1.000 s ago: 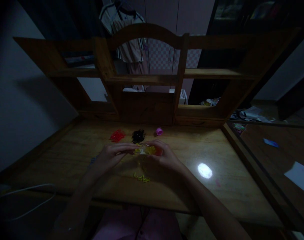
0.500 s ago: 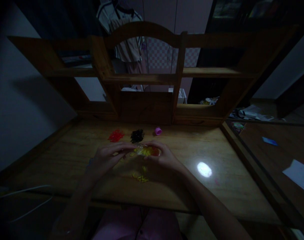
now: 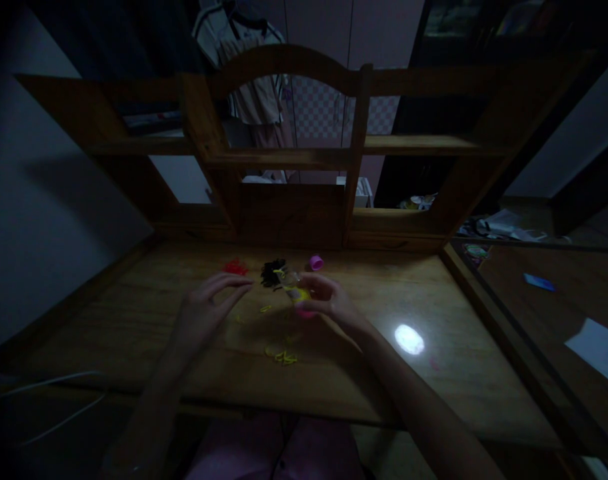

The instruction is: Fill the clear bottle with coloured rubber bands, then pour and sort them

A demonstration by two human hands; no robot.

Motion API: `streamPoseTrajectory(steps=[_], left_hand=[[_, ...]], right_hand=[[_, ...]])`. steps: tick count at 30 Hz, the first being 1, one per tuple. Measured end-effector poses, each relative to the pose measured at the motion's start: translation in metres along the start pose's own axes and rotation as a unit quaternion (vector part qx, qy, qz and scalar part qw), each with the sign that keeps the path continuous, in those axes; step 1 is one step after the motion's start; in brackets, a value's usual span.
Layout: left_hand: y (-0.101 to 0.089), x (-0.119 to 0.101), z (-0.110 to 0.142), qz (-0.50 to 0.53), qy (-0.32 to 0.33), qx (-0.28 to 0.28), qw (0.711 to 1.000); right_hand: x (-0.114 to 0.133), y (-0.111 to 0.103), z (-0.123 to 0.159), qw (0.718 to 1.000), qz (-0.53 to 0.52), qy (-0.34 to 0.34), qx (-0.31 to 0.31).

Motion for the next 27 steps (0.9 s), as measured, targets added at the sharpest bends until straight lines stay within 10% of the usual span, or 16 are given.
streamPoseTrajectory(steps=[6, 17, 27], left_hand=[[0.027, 0.054, 0.046, -0.122, -0.104, 0.143, 0.977], [0.036, 0.052, 0.069, -0.026, -0.182, 0.26, 0.948], [0.062, 0.046, 0.039, 0.005, -0.148, 0.162, 0.976]], right_hand=[[0.004, -0.007, -0.002, 0.998, -0.055, -0.009, -0.01], [0.001, -0.007, -0.003, 0.998, -0.056, -0.015, -0.003], [0.002, -0.007, -0.003, 0.997, -0.074, -0.018, -0.002]])
Point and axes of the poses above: each hand's wrist, its own z-axis away from the middle knuckle, its own y-axis out of the palm, x = y × z, the point moved 5 cm from there along -z, towards the middle knuckle, and after that the axes turned 8 degrees about y, right-handed, at the moved point
